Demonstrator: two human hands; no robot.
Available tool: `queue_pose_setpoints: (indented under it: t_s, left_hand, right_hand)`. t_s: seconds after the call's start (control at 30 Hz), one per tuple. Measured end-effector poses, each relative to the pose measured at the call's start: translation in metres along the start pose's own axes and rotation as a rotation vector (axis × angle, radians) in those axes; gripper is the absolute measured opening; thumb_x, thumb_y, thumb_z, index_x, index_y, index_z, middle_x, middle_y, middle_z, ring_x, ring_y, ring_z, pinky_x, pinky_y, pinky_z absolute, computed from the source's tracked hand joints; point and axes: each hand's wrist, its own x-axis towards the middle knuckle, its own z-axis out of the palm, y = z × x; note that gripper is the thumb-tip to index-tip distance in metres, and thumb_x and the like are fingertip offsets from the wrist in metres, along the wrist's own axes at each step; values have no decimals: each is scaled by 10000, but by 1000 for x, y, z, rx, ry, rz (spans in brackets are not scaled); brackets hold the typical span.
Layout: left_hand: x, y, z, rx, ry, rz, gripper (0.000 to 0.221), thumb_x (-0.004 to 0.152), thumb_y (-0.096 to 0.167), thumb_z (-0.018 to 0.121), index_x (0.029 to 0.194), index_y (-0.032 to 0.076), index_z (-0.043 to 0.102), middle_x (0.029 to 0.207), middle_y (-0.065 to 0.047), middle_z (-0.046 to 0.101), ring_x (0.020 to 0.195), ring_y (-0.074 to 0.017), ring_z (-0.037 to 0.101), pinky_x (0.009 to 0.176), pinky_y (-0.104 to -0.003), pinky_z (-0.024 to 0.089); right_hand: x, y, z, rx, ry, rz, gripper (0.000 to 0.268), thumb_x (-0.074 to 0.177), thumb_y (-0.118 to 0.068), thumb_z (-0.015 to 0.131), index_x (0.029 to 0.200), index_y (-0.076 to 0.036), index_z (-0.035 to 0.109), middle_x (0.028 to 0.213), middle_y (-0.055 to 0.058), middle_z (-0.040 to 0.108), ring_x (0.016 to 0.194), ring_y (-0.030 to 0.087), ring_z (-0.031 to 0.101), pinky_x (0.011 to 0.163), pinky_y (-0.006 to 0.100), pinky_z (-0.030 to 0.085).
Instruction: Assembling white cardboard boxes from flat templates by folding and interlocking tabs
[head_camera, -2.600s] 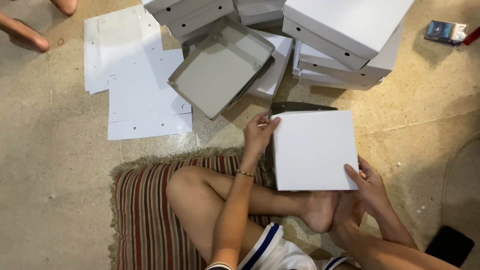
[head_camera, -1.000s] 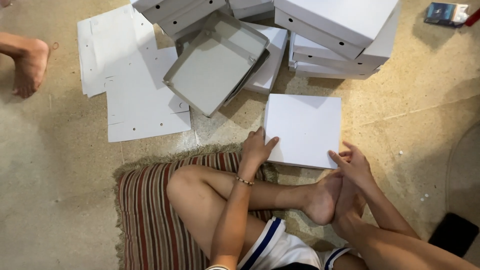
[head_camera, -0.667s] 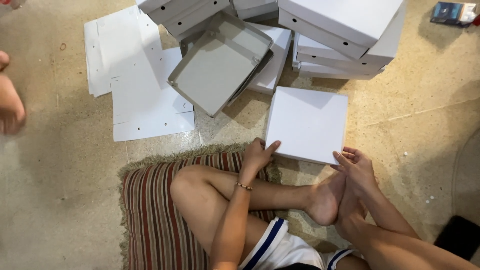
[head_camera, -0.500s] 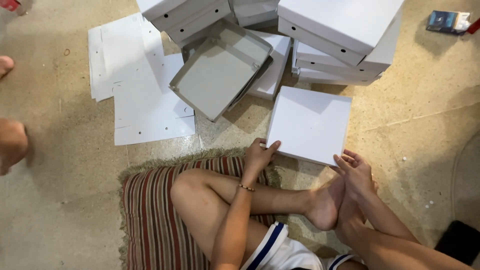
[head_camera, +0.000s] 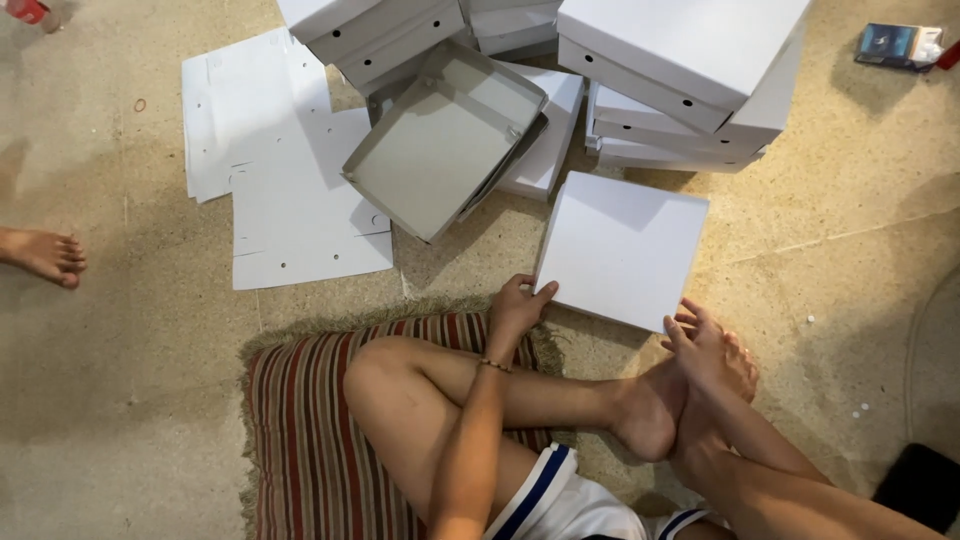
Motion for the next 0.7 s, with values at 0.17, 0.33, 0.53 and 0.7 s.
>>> queue_pose_setpoints:
  t_s: [0.17, 0.33, 0.53, 0.7]
  left_hand:
    - [-53, 63, -7, 174, -10, 62, 815, 755, 527, 591, 1339, 26, 323, 1217, -259, 493, 1157, -397, 469, 927, -520, 406]
    - [-34, 74, -4, 141, 36, 215, 797, 787, 414, 587, 1398, 40, 239, 1406, -274, 252, 1307, -439, 231, 1055, -561, 235]
    - [-1, 42, 4, 237, -39, 290, 745, 820, 502, 527, 1407, 131, 258, 1306, -257, 388, 1230, -414, 381, 984, -518, 365]
    - [6, 26, 3, 256, -87, 281, 740, 818, 496, 540, 1396, 132, 256, 1277, -267, 385, 1194, -433, 412, 950, -528, 392]
  right_hand:
    - [28, -24, -3, -651, 26, 151, 797, 814, -507, 541, 1443, -271, 114, 1456, 103, 242, 1295, 328, 287, 1043, 516, 230]
    - [71, -59, 16, -523, 64, -752, 685, 881, -193, 598, 1363, 124, 229, 1331, 385, 258, 1236, 525, 229, 1027, 554, 204]
    - [119, -40, 21, -591, -19, -572, 540, 947, -331, 456, 1387, -51, 316, 1312, 267, 300, 1196, 486, 331, 990, 549, 298]
    - [126, -26, 15, -600, -14, -641, 495, 929, -321, 502, 1337, -58, 411, 1213, 248, 386, 1112, 481, 430, 935, 517, 363]
